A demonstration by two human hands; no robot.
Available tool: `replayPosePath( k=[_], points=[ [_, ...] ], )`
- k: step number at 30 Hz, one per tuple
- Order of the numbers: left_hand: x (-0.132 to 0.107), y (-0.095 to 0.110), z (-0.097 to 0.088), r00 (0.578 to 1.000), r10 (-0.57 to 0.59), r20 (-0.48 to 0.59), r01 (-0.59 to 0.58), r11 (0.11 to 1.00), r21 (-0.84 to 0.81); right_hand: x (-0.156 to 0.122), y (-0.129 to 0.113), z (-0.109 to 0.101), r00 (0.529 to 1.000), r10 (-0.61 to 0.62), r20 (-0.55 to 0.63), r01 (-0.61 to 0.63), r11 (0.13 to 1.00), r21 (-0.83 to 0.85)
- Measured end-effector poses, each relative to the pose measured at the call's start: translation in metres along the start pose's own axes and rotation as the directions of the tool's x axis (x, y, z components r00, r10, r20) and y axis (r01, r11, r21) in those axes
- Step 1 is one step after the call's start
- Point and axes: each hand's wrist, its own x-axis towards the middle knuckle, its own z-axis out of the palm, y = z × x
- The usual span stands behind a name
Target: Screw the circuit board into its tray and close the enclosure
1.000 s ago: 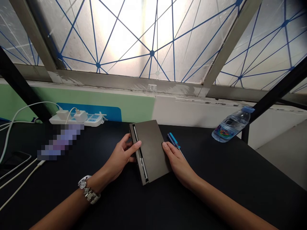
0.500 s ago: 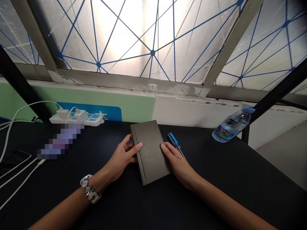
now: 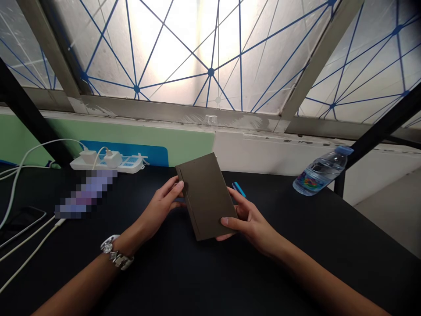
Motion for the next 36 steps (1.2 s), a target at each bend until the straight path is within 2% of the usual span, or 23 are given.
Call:
replayPosePath(
  k=[2, 4, 6, 8, 10, 13, 16, 18, 20, 22, 25, 27, 30, 32, 34, 36],
  points=[
    [0.000, 0.002, -0.004, 0.999, 0.036, -0.026, -0.035, 0.998, 0.055, -0.001, 0.000, 0.000, 0.995, -0.079, -0.060, 0.075, 0.994, -0.079],
    [-0.001, 0.001, -0.004, 0.997, 0.068, -0.035, -0.065, 0.996, 0.066, -0.004, 0.000, 0.001, 0.971, -0.195, -0.137, 0.161, 0.961, -0.225],
    [-0.003, -0.004, 0.000, 0.996, 0.089, -0.002, -0.089, 0.996, 0.024, -0.008, 0.002, 0.002, 0.927, -0.333, -0.172, 0.229, 0.866, -0.443],
    [-0.007, -0.010, 0.008, 0.996, 0.083, 0.031, -0.082, 0.996, -0.042, -0.010, 0.006, 0.002, 0.883, -0.456, -0.114, 0.281, 0.707, -0.649],
    [-0.011, -0.014, 0.016, 0.999, 0.041, 0.007, -0.040, 0.995, -0.089, -0.011, 0.011, 0.004, 0.853, -0.521, -0.016, 0.330, 0.564, -0.757],
    [-0.014, -0.014, 0.024, 0.998, 0.022, -0.061, -0.028, 0.995, -0.099, -0.009, 0.014, 0.006, 0.837, -0.541, 0.086, 0.390, 0.477, -0.788],
    [-0.015, -0.012, 0.025, 0.991, 0.080, -0.104, -0.089, 0.993, -0.080, -0.007, 0.010, 0.006, 0.839, -0.528, 0.128, 0.411, 0.463, -0.785],
    [-0.015, -0.011, 0.023, 0.989, 0.127, -0.070, -0.132, 0.989, -0.063, -0.007, 0.004, 0.003, 0.871, -0.484, 0.089, 0.360, 0.503, -0.786],
    [-0.016, -0.012, 0.021, 0.986, 0.168, -0.009, -0.169, 0.985, -0.047, -0.008, -0.001, -0.002, 0.928, -0.372, 0.021, 0.257, 0.598, -0.759],
    [-0.017, -0.013, 0.018, 0.980, 0.193, 0.053, -0.192, 0.981, -0.025, -0.010, -0.005, -0.007, 0.979, -0.204, 0.012, 0.157, 0.713, -0.684],
    [-0.018, -0.016, 0.013, 0.971, 0.195, 0.138, -0.201, 0.979, 0.026, -0.012, -0.008, -0.011, 0.997, -0.047, 0.059, 0.072, 0.815, -0.574],
    [-0.019, -0.015, 0.010, 0.964, 0.184, 0.193, -0.199, 0.978, 0.062, -0.013, -0.009, -0.010, 0.997, -0.057, 0.051, 0.075, 0.841, -0.536],
    [-0.018, -0.006, 0.004, 0.954, 0.193, 0.229, -0.220, 0.971, 0.098, -0.015, -0.011, -0.007, 0.986, -0.167, 0.007, 0.144, 0.828, -0.543],
    [-0.018, 0.003, -0.003, 0.941, 0.279, 0.192, -0.305, 0.945, 0.120, -0.016, -0.012, -0.004, 0.966, -0.257, -0.022, 0.190, 0.767, -0.613],
    [-0.018, 0.013, -0.011, 0.915, 0.370, 0.162, -0.400, 0.886, 0.234, -0.018, -0.012, -0.003, 0.946, -0.324, -0.014, 0.225, 0.684, -0.694],
    [-0.019, 0.021, -0.019, 0.906, 0.373, 0.199, -0.421, 0.837, 0.350, -0.018, -0.012, -0.004, 0.931, -0.362, 0.035, 0.266, 0.612, -0.745]
  ],
)
